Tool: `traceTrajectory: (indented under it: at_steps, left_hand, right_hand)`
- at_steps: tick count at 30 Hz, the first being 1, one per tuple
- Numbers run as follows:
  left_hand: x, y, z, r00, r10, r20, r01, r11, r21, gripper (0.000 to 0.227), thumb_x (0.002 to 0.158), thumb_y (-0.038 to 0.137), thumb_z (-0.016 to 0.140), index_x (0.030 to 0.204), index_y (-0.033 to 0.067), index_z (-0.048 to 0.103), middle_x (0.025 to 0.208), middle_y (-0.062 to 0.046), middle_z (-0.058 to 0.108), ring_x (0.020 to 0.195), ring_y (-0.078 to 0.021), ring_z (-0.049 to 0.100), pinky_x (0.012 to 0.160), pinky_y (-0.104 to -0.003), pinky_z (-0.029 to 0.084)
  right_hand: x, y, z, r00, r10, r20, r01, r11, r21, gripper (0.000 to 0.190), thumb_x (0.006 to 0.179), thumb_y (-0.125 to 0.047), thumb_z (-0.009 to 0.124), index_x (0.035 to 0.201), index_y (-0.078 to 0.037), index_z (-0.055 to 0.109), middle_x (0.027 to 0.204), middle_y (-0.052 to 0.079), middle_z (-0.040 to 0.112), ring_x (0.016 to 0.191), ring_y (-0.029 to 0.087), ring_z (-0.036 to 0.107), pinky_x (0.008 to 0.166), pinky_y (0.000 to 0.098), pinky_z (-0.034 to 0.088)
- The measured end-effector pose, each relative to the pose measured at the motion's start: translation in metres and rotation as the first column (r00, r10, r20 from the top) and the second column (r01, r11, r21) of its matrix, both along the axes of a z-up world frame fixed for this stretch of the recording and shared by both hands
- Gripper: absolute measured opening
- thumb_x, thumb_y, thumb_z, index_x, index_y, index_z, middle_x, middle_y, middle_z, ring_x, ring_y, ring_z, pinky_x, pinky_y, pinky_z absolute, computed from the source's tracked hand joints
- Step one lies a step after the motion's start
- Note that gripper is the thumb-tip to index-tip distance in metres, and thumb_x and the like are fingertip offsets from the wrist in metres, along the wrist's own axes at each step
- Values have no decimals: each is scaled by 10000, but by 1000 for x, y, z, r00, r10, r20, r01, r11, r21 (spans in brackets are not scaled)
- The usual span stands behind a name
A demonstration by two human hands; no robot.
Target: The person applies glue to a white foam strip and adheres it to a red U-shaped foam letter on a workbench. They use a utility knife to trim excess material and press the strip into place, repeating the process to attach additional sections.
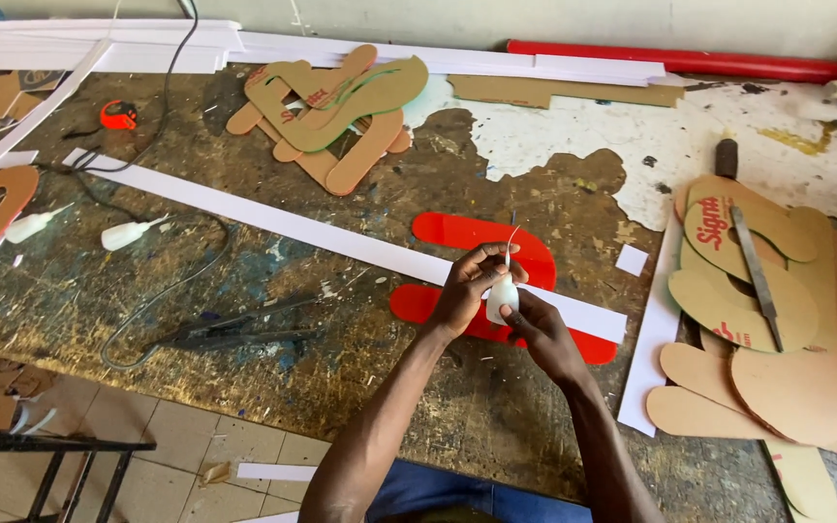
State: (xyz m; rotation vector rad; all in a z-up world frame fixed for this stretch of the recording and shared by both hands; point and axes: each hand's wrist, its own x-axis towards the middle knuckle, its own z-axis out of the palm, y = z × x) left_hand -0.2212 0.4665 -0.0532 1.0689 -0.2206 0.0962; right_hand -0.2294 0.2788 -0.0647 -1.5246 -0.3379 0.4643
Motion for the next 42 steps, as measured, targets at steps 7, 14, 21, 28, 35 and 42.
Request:
traceTrajectory:
  at_steps: [7,14,21,28,35,42]
  left_hand:
    - [-22,45,-5,994,104,-10,-104,993,58,367,1157,91,659,1515,23,711,1154,-193,823,1154,-227,781,1046,-355,593]
    - [-70,100,16,984,176,-13,-175,981,83,384,1150,129,710,1516,13,697,1239,-203,808,1172,-211,768,1033,-392,614]
    - [-83,140,1,955,297,-18,-292,948,128,266,1131,308,800,1270,81,796,1023,-84,804,961,-113,745,792,-261,626]
    - [-112,195,20,947,319,-46,-312,943,113,315,1172,329,711,1272,39,782,986,-156,765,769,-127,728,561,-196,601]
    - [-154,210,66,956,294,10,-291,940,180,383,1168,201,688,1469,-35,693,1193,-269,783,627,-200,747,459,-301,629]
    - [-195,163,46,926,378,21,-368,886,283,485,1200,216,548,1621,-23,572,1453,-284,751,593,-207,786,413,-263,585]
  right_hand:
    - [-20,63,24,998,51,32,-50,998,-27,425,1061,-163,803,1395,84,711,1013,210,762,834,242,703,718,356,625]
    - [-60,130,78,996,84,39,-81,994,-72,446,1055,-175,813,1345,122,650,904,218,747,737,244,727,663,396,612]
    - [-56,173,12,995,19,93,-12,997,-74,295,1050,-96,823,1210,116,694,910,222,759,743,263,769,659,391,645]
    - [-75,228,27,997,67,40,-69,995,70,329,1049,-149,842,1200,121,731,932,223,770,788,258,778,652,377,682]
    - [-97,242,43,987,154,-35,-130,919,373,466,1209,-355,550,1167,83,703,819,218,726,592,267,732,516,365,555]
    - [-123,215,26,973,225,52,-229,904,361,411,1188,-336,618,1270,64,668,974,242,777,768,279,787,601,344,628]
